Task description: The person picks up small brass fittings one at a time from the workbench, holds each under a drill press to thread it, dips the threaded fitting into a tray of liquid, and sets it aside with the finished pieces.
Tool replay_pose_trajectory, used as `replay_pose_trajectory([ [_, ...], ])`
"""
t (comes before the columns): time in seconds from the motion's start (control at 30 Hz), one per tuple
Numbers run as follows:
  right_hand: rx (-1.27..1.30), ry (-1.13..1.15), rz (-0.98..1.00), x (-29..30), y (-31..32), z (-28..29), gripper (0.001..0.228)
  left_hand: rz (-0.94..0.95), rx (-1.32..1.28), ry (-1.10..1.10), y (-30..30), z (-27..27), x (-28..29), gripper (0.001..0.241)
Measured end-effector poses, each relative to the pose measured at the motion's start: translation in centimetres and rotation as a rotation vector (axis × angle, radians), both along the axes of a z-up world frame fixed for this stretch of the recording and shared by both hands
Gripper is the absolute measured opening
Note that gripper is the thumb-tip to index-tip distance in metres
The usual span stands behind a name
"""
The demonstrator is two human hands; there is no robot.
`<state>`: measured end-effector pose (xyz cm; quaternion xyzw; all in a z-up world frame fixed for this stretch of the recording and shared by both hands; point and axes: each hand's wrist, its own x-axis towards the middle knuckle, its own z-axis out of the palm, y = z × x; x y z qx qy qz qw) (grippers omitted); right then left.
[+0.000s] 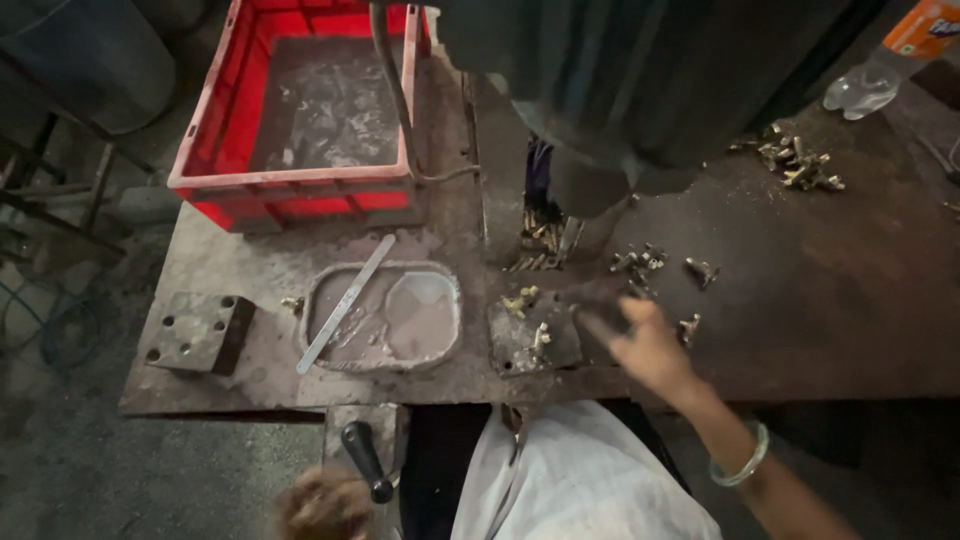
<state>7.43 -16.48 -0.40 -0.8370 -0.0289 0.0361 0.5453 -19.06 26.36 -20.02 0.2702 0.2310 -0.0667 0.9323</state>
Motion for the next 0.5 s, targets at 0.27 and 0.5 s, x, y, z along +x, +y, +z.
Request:
replay_pose_trajectory([
  [0.27,-0.568,-0.588,0.53,-1.1,1.9,-2.6,0.021,-0.259,0.737,0.15,-18.1,15.8,14.1,0.035],
  [0.5,-0.14,-0.59,0.389,-1.5,1.4,-4.2,0.033,-0.145,1.688,-0.294,-19.0,17.8,16.5,0.037],
])
